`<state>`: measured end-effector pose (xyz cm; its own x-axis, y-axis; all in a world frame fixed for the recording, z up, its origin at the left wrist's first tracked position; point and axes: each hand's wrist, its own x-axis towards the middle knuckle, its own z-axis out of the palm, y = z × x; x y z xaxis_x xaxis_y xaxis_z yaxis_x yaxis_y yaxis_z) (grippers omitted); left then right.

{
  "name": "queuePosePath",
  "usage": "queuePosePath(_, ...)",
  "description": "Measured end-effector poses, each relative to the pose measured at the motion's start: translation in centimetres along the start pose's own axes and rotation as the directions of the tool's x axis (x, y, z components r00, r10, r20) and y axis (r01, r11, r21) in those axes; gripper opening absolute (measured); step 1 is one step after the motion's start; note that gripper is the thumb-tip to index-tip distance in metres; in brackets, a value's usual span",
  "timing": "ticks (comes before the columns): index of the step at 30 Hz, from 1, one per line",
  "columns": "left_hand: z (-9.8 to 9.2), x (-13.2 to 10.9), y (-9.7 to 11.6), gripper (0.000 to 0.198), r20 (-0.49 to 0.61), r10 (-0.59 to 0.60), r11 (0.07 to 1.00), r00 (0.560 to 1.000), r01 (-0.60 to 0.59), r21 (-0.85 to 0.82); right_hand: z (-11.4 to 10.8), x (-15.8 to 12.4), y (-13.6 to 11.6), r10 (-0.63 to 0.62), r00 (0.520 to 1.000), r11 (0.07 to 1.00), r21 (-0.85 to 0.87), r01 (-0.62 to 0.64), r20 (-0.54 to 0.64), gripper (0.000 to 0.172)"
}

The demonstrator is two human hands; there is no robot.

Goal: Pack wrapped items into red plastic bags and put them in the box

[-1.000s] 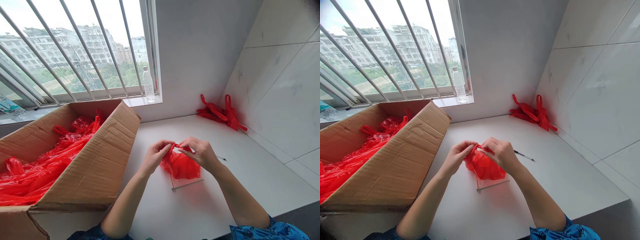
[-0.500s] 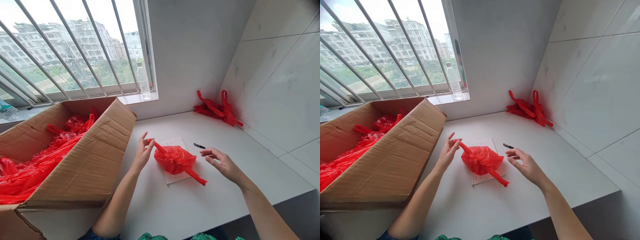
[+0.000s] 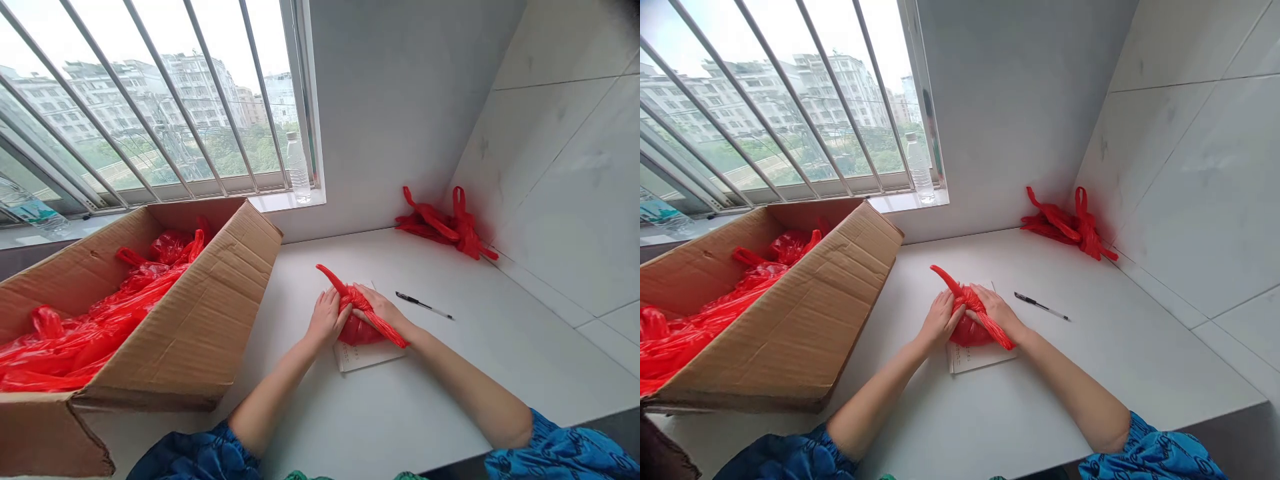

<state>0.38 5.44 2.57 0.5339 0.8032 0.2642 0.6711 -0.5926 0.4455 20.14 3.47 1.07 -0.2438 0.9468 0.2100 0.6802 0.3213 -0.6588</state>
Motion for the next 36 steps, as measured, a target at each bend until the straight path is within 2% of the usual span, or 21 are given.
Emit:
queuePosePath(5,1.8,-0.3,-1.2,0.042,0.000,-0.011,0.999,1.000,0.011,0.038,1.1,-0.3,1.6,-0.034,0.999,0.996,-0.087,0.037,0.039,0.075)
queuePosePath(9,2.3,-0.5,-1.4,0.044,0.005,0.003,0.998,1.000,-0.004,0.065,1.9,-0.3,2.1,-0.059,0.997,0.985,-0.161,0.068,0.056,0.070)
queuePosePath(15,2.3,-0.4,-1.2,0.041,0.026,0.019,0.994,1.000,-0.021,0.103,2.7,-0.4,2.4,-0.088,0.995,0.964,-0.248,0.099,0.057,0.062)
queuePosePath(20,1.2,-1.0,-0.2,0.035,0.034,0.005,1.000,0.999,-0.005,-0.006,1.7,-1.1,1.4,-0.167,0.986,0.969,-0.190,0.161,-0.013,0.052)
queuePosePath(23,-1.1,-2.4,1.4,0.028,0.038,0.008,0.998,0.999,-0.005,-0.070,0.4,-2.2,-0.2,-0.230,0.964,0.972,-0.070,0.222,-0.135,0.037)
queuePosePath(25,-3.1,-3.8,3.0,0.030,0.039,-0.007,0.994,0.999,0.011,-0.108,-0.4,-3.2,-1.6,-0.186,0.964,0.978,0.063,0.201,-0.189,0.034)
queuePosePath(27,-5.3,-5.1,4.9,0.041,0.092,-0.055,0.984,0.994,0.069,-0.163,-0.9,-4.4,-3.3,-0.178,0.968,0.946,0.240,0.218,-0.177,0.037)
queuePosePath(29,-7.4,-6.2,6.7,0.049,0.203,-0.113,0.970,0.973,0.153,-0.191,-1.3,-5.5,-5.0,-0.236,0.959,0.895,0.350,0.277,-0.156,0.043)
queuePosePath(32,-11.1,-7.6,8.7,0.041,0.332,-0.097,0.946,0.938,0.191,-0.264,-1.7,-6.6,-6.8,-0.375,0.920,0.826,0.408,0.388,-0.115,0.049)
queuePosePath(34,-14.4,-8.8,9.6,0.034,0.350,-0.049,0.913,0.936,0.184,-0.363,-2.0,-6.9,-7.0,-0.415,0.906,0.804,0.430,0.411,-0.089,0.053)
queuePosePath(36,-18.3,-10.1,10.1,0.034,0.277,-0.084,0.882,0.957,0.201,-0.427,-2.1,-6.9,-6.5,-0.372,0.924,0.813,0.452,0.368,-0.083,0.054)
